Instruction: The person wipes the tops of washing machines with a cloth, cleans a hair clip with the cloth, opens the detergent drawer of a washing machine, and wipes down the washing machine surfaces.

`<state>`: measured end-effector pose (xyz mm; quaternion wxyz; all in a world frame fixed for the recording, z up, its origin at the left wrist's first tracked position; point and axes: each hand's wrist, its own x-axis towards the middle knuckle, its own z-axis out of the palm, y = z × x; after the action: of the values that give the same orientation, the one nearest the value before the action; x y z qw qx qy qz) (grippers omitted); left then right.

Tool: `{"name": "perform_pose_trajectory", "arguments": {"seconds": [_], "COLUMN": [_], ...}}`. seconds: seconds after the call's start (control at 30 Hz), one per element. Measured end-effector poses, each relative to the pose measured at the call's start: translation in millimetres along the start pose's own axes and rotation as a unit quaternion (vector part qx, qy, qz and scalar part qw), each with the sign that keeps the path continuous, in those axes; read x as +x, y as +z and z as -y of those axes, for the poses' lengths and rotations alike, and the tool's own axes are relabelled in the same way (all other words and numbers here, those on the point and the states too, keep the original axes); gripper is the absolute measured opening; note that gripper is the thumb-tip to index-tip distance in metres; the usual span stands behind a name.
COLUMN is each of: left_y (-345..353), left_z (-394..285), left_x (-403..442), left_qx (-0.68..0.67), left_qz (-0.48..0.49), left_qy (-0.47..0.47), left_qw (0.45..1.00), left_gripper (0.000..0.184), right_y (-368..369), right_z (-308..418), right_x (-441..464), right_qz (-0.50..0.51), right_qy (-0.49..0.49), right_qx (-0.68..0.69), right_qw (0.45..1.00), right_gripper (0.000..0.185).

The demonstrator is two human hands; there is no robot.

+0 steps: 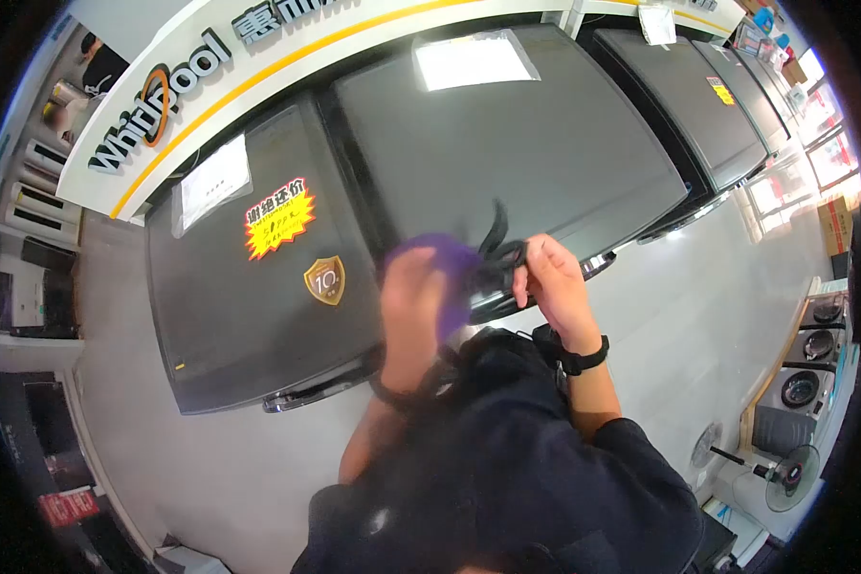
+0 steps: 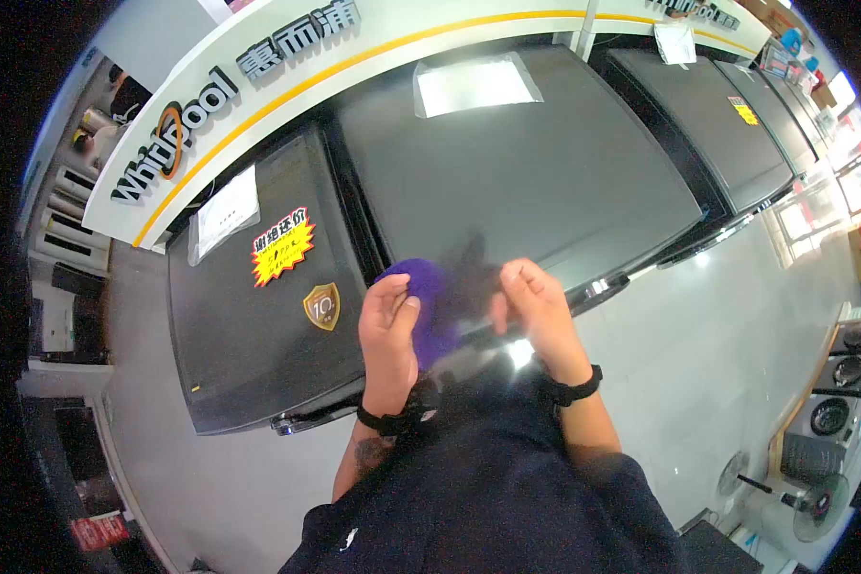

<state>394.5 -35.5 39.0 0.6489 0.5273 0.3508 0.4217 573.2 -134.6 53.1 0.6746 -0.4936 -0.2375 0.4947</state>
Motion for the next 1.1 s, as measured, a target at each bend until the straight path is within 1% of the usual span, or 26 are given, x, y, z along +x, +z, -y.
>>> {"name": "perform_pose_trajectory", "arguments": {"seconds": [0.1, 0.13, 0.23, 0.27, 0.33, 0.37, 0.4, 0.47, 0.53, 0.57, 0.63, 0.7, 0.73, 0.77, 0.83, 0.87, 0.93, 1.03, 1.07, 1.1], "left_y": [6, 12, 18, 18, 17, 17, 18, 17, 17, 15, 8, 3, 0, -7, -18, -18, -17, -19, -19, -14], "left_z": [6, -1, 8, 12, 18, 21, 23, 29, 35, 34, 28, 14, 14, 12, 11, 14, 21, 20, 15, -4], "left_x": [3, 0, 2, 3, 5, 7, 7, 6, 8, 10, 15, 17, 23, 28, 38, 43, 51, 54, 52, 47], "left_qx": [0.061, 0.086, 0.146, 0.171, 0.224, 0.220, 0.215, 0.220, 0.237, 0.245, 0.258, 0.343, 0.353, 0.355, 0.441, 0.444, 0.449, 0.524, 0.553, 0.581], "left_qz": [0.075, 0.085, 0.089, 0.084, 0.074, 0.080, 0.085, 0.092, 0.099, 0.106, 0.121, 0.101, 0.078, 0.074, 0.056, 0.047, 0.032, 0.095, 0.120, 0.144], "left_qy": [0.033, 0.008, 0.059, 0.083, 0.133, 0.133, 0.134, 0.144, 0.164, 0.160, 0.151, 0.161, 0.209, 0.175, 0.256, 0.263, 0.278, 0.245, 0.205, 0.163], "left_qw": [0.995, 0.993, 0.983, 0.978, 0.963, 0.963, 0.964, 0.961, 0.952, 0.950, 0.947, 0.920, 0.909, 0.915, 0.858, 0.855, 0.848, 0.810, 0.799, 0.784], "left_gripper": [0.031, 0.033, 0.032, 0.032, 0.031, 0.031, 0.031, 0.032, 0.033, 0.034, 0.036, 0.036, 0.036, 0.039, 0.045, 0.049, 0.057, 0.060, 0.059, 0.058], "right_y": [-3, -3, -10, -12, -3, 0, -3, -13, -11, -10, -13, -19, -16, -17, -23, -26, -28, -29, -29, -29], "right_z": [2, 2, -22, -29, -22, -19, -23, -35, -26, -23, -27, -40, -34, -34, -35, -35, -35, -35, -35, -36], "right_x": [-2, -3, 0, -1, -8, -8, -6, 1, 3, 3, 7, 11, 8, 7, 7, 7, 9, 10, 9, 8], "right_qz": [0.037, 0.030, -0.004, -0.004, 0.001, 0.006, -0.009, -0.039, -0.063, -0.077, -0.076, -0.071, -0.071, -0.069, -0.064, -0.073, -0.071, -0.073, -0.074, -0.074], "right_qy": [0.042, 0.065, 0.049, 0.059, 0.054, 0.049, 0.026, -0.019, -0.036, -0.044, -0.051, -0.048, -0.032, -0.033, -0.036, -0.014, -0.012, -0.008, -0.011, -0.013], "right_qx": [-0.135, -0.115, -0.097, -0.060, -0.048, -0.043, -0.126, -0.289, -0.289, -0.288, -0.232, -0.163, -0.145, -0.127, -0.088, -0.070, -0.036, -0.011, -0.001, 0.009], "right_qw": [0.989, 0.991, 0.994, 0.996, 0.997, 0.998, 0.992, 0.956, 0.955, 0.954, 0.968, 0.983, 0.986, 0.989, 0.993, 0.995, 0.997, 0.997, 0.997, 0.997], "right_gripper": [0.026, 0.028, 0.028, 0.032, 0.035, 0.037, 0.037, 0.039, 0.039, 0.039, 0.038, 0.037, 0.034, 0.031, 0.026, 0.025, 0.026, 0.028, 0.029, 0.030]}}
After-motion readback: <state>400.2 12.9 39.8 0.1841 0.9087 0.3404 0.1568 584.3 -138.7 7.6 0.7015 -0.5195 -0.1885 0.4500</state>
